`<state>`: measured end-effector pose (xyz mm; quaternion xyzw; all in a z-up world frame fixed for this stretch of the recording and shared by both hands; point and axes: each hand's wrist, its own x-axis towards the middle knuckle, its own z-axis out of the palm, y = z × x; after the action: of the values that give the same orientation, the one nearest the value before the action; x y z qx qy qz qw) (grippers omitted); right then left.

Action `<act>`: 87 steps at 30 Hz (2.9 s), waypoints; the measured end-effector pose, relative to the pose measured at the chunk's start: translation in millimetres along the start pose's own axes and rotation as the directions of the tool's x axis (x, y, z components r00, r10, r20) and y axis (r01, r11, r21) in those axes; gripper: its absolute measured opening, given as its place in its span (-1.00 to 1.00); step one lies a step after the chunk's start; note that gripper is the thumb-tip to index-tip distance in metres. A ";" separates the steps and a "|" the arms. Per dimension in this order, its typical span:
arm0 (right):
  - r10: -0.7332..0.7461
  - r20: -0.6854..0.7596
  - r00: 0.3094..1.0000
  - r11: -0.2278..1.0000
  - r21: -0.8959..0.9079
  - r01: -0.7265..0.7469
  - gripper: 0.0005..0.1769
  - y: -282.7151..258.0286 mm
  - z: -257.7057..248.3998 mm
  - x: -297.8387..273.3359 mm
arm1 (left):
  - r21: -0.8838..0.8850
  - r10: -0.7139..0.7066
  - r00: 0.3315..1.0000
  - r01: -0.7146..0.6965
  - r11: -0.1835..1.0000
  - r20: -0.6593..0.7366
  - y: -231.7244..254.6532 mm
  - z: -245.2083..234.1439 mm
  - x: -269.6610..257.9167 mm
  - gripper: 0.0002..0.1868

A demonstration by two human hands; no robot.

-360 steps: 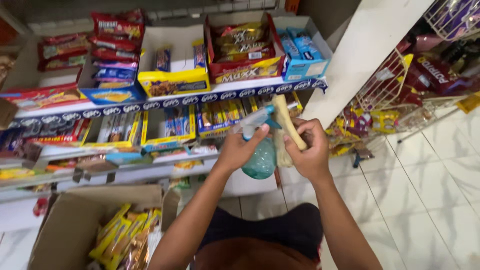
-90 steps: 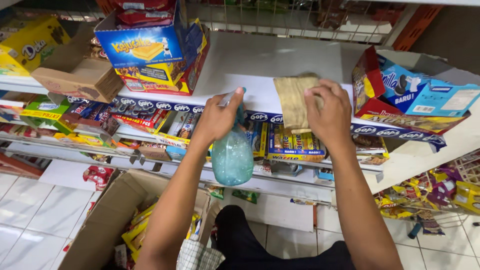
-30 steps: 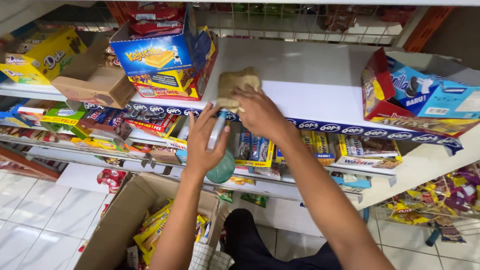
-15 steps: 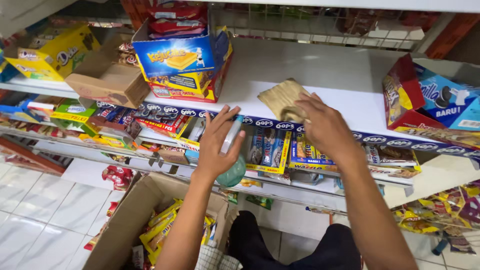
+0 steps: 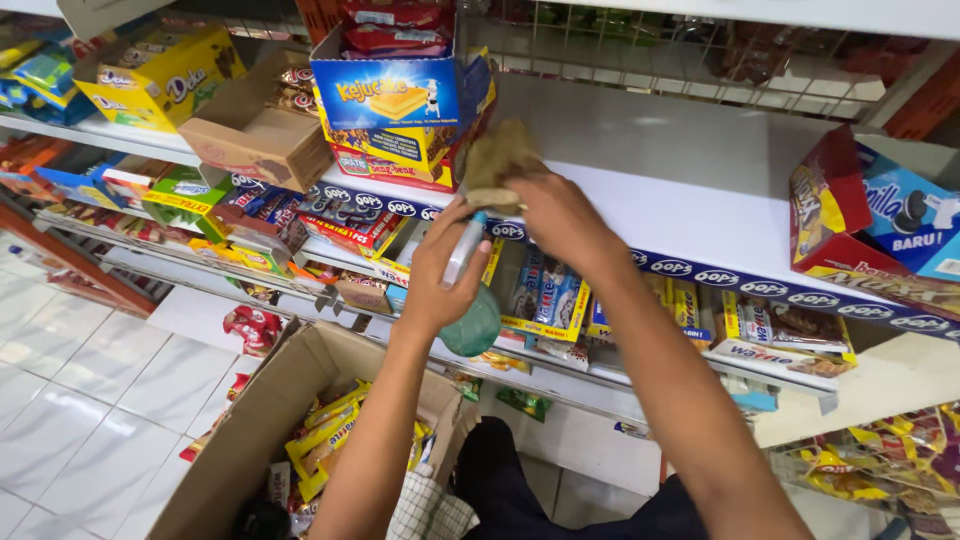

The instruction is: The person cleans a white shelf in a store aisle using a spray bottle and a cloth. They spray the surface and wipe it down, then pick up snack packages from a cardboard box on the floor and place them onto the shelf.

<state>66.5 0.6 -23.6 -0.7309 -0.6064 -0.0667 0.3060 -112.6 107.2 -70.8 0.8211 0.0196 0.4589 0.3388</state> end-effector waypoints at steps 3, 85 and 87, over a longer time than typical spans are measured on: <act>-0.012 -0.029 1.000 0.999 -0.043 0.011 -0.32 11.6 -26.6 -36.1 | 0.030 0.041 0.999 -0.040 0.999 -0.021 0.8 -2.9 0.3 -0.80; 0.064 -0.060 0.996 0.998 -0.008 -0.064 -0.50 33.0 19.6 39.7 | 0.293 0.086 0.996 -0.079 0.953 -0.011 9.7 25.5 0.0 -0.81; 0.146 0.123 0.982 0.989 0.001 -0.148 -0.49 22.3 -4.5 12.8 | 0.272 0.082 0.997 -0.079 0.959 -0.001 11.3 23.7 1.0 -0.80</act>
<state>91.7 7.3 -22.1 -0.7748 -0.5687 0.0041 0.2762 -97.0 86.1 -71.9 0.8570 0.0509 0.4705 0.2039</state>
